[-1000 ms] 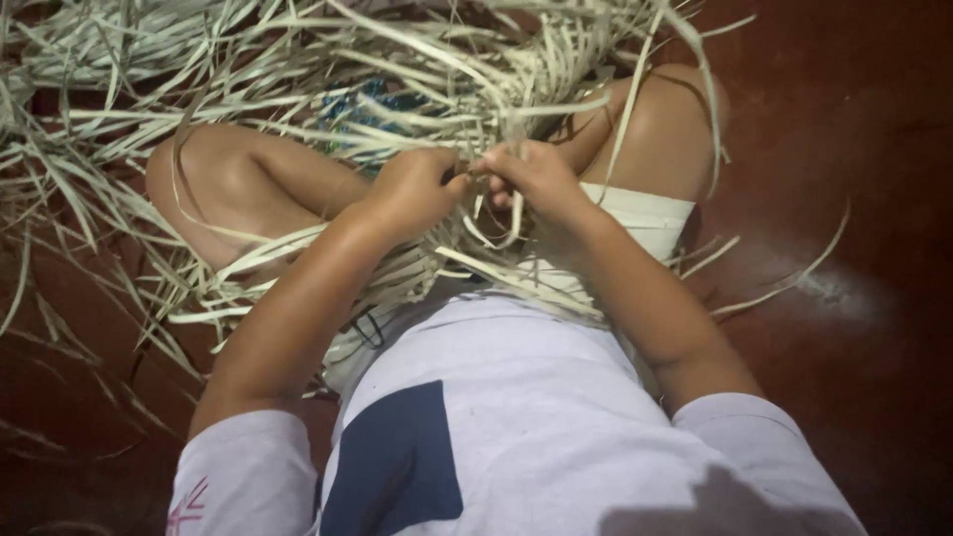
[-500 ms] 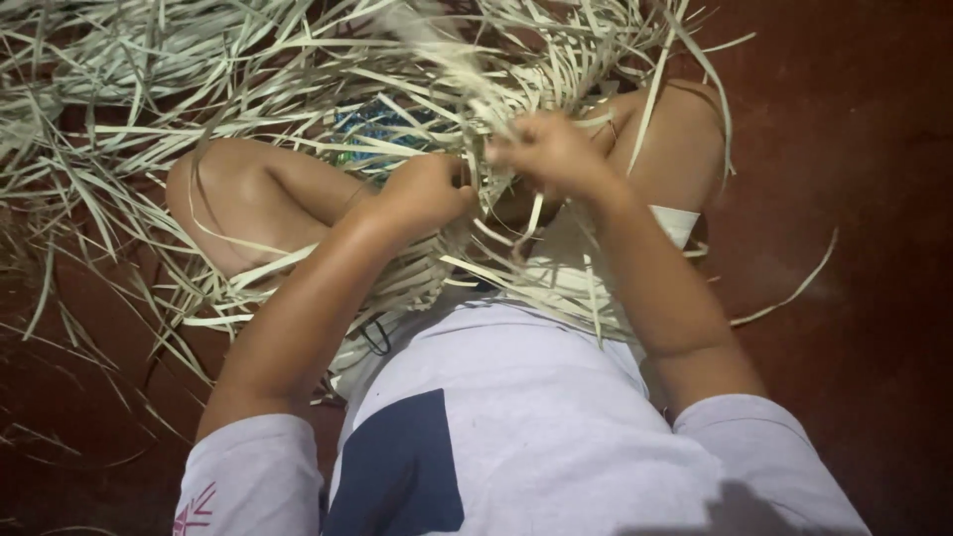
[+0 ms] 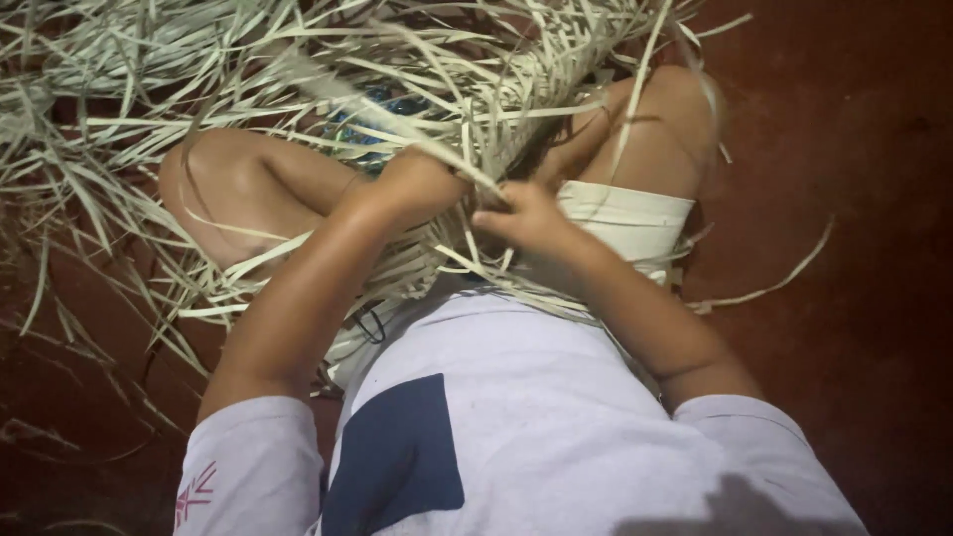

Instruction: Weaving thin strips of natural material together to create a larger mat or basket structure while sitting on the floor.

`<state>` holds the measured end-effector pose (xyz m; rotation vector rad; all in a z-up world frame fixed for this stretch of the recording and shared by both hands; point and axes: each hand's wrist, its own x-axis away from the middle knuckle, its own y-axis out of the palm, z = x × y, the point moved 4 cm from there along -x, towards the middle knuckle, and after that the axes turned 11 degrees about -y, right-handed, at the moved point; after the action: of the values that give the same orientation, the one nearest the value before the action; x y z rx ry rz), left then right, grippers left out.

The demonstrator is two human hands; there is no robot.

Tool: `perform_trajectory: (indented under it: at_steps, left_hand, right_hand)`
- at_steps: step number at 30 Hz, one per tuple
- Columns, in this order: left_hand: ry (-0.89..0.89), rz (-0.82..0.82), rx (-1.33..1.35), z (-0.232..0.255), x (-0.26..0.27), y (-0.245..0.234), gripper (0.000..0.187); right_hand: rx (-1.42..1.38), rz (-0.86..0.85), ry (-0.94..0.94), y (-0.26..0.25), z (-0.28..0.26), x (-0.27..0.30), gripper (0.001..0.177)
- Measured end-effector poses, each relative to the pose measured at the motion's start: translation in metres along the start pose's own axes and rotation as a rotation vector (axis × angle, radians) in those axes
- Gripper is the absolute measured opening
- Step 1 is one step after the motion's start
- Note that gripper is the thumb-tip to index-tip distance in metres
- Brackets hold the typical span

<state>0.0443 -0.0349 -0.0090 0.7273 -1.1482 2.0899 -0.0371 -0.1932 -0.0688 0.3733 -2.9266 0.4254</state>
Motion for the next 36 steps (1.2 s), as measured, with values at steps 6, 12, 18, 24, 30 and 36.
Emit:
perform_trajectory:
  at_steps: [6,12,18,24,30,36]
  left_hand:
    - [0.0,-0.025,-0.132,0.001,-0.017,0.012,0.032]
    - [0.088,0.081,-0.081,-0.012,-0.032,0.02,0.024]
    - [0.095,0.087,0.019,-0.015,-0.036,0.014,0.027]
    - [0.118,0.1,0.017,-0.013,-0.03,0.011,0.028]
    - [0.158,0.13,-0.015,-0.013,-0.027,0.007,0.031]
    - [0.128,0.122,-0.021,-0.011,-0.027,0.005,0.028]
  right_hand:
    - [-0.025,0.159,0.136,-0.01,-0.04,0.013,0.028]
    - [-0.44,0.397,-0.001,-0.051,-0.039,-0.002,0.018]
    - [0.005,-0.025,0.187,-0.01,0.029,0.0,0.035]
    - [-0.379,0.12,0.138,-0.007,0.051,-0.006,0.013]
    - [-0.781,0.351,0.231,0.001,0.061,-0.044,0.008]
    - [-0.78,0.331,0.274,-0.008,0.049,-0.056,0.009]
